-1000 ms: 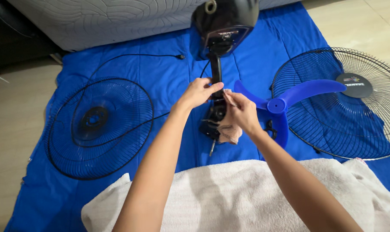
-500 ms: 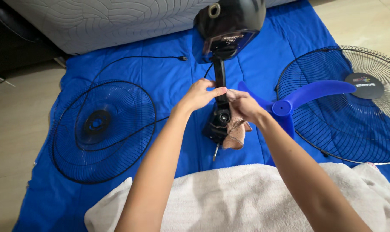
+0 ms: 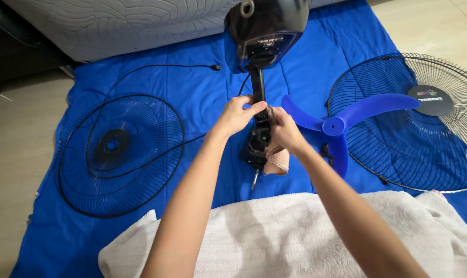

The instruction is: The person wipes the motor housing and control panel of a disassembled electric fan using a cloth. The fan blades and cage are set aside on a blue sheet while the person cleans the motor and neck components.

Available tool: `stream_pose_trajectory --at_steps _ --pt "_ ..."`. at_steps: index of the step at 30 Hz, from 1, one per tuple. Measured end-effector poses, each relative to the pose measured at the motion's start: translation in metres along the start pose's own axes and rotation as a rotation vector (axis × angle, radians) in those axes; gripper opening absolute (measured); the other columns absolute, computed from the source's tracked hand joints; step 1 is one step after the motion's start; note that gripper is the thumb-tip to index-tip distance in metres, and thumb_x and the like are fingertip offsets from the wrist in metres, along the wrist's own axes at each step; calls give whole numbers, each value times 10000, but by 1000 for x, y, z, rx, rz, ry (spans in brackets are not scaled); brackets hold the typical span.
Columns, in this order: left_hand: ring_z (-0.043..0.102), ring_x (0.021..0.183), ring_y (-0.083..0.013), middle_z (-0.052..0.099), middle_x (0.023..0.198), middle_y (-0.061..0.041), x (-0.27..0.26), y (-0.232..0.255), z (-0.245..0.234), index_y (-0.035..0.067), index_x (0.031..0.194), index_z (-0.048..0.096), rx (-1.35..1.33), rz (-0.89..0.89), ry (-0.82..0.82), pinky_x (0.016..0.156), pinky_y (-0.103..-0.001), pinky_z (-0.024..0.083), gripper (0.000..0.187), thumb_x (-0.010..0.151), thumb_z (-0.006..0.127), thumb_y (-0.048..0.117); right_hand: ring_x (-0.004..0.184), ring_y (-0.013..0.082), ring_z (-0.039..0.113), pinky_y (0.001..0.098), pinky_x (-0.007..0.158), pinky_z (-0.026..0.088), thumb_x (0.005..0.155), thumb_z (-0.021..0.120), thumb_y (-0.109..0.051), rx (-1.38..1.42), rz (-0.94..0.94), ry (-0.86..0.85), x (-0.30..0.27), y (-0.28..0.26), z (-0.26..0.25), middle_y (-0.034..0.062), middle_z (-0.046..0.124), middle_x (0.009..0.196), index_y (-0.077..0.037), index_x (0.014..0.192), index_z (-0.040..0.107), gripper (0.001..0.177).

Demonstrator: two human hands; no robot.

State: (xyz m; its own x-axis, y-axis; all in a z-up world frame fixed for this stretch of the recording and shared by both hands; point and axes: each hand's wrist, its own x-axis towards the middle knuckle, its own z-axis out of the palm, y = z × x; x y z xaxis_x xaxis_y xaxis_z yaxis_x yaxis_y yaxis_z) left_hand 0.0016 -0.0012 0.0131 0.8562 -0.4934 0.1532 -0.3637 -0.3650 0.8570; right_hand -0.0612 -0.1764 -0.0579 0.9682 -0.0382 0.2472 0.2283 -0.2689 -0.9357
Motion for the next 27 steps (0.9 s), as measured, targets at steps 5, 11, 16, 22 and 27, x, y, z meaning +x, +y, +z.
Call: stream_pose_trajectory --at_steps 5,11,16,22,27 --pt "737 1069 -233 795 1071 -128 -5 3 3 63 1122 773 5 -14 43 933 -359 537 460 922 698 471 1279 381 591 373 1064 471 901 497 33 -209 -65 152 -48 -21 13 190 588 1389 -43 1383 596 498" --pt "687 1100 -265 766 1146 -141 -8 -2 -4 23 1223 733 -127 -120 -92 973 -384 518 412 931 695 311 1474 387 403 389 1203 326 856 466 3 -168 -85 126 -68 -43 24 211 390 1595 -35 1536 413 683" --pt "671 1203 -196 748 1251 -104 -10 -14 9 17 1275 693 -196 89 -70 1056 -328 488 412 875 753 98 1546 398 269 399 1234 237 859 487 -42 -71 -127 99 -47 -65 22 228 268 1667 -29 1620 265 793" --pt "653 1211 -210 730 1264 -110 -7 -26 15 16 1340 641 -263 81 -68 1041 -342 501 453 894 714 38 1562 389 283 395 1264 233 903 491 -75 -116 -194 153 -2 -75 19 253 274 1684 -21 1641 192 798" --pt "663 1206 -198 726 1272 -101 -9 -32 7 20 1361 626 -271 64 -71 1037 -340 515 467 901 703 21 1566 411 256 426 1271 215 971 517 -124 -244 -239 117 -22 -59 29 266 264 1678 -1 1633 187 750"
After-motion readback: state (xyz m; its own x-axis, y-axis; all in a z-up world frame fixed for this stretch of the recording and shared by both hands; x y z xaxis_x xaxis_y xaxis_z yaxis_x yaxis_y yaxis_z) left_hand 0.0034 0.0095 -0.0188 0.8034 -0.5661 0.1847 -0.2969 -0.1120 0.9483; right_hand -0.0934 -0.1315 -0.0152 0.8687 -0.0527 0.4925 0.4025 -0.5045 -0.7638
